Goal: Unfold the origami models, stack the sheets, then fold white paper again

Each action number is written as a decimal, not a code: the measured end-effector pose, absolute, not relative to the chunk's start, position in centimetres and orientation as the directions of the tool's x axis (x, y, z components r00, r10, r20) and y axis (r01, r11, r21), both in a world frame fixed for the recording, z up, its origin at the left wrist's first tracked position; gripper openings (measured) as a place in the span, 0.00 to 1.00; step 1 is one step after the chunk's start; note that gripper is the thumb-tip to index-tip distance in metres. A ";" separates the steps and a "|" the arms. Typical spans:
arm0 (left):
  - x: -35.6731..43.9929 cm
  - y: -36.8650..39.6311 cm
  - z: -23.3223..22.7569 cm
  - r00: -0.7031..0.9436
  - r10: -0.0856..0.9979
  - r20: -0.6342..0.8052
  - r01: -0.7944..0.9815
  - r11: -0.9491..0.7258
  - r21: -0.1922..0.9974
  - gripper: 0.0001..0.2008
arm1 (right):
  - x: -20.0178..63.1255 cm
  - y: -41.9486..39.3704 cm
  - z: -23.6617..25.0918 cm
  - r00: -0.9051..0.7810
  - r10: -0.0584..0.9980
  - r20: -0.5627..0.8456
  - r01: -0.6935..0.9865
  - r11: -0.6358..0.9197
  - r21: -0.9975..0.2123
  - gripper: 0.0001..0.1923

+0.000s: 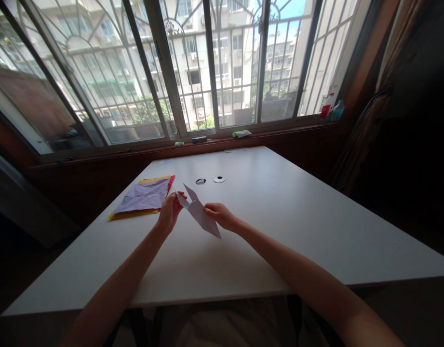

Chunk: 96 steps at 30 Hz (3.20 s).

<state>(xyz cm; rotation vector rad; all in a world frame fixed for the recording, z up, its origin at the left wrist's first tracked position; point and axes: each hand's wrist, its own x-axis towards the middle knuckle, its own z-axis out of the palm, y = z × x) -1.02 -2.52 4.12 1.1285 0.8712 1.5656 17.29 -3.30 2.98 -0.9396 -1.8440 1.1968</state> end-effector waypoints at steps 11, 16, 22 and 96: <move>-1.2 -2.2 3.7 -0.115 0.968 0.224 -0.234 -0.245 0.941 0.20 | 17.2 -3.6 3.3 -0.416 0.882 0.223 0.284 0.358 -0.889 0.15; -1.3 -1.9 3.4 -0.150 0.947 0.285 -0.093 -0.301 0.949 0.17 | 17.3 -3.6 3.2 -0.442 0.863 0.246 0.220 0.370 -0.903 0.16; -1.3 -2.1 3.4 -0.100 0.933 0.347 -0.030 -0.351 0.936 0.18 | 17.2 -3.5 3.1 -0.456 0.870 0.187 0.113 0.265 -0.958 0.20; 0.4 -4.5 3.1 0.199 0.742 0.640 0.643 -0.592 0.486 0.14 | 16.8 -3.1 2.9 -0.105 0.919 0.381 -0.033 0.379 -0.925 0.17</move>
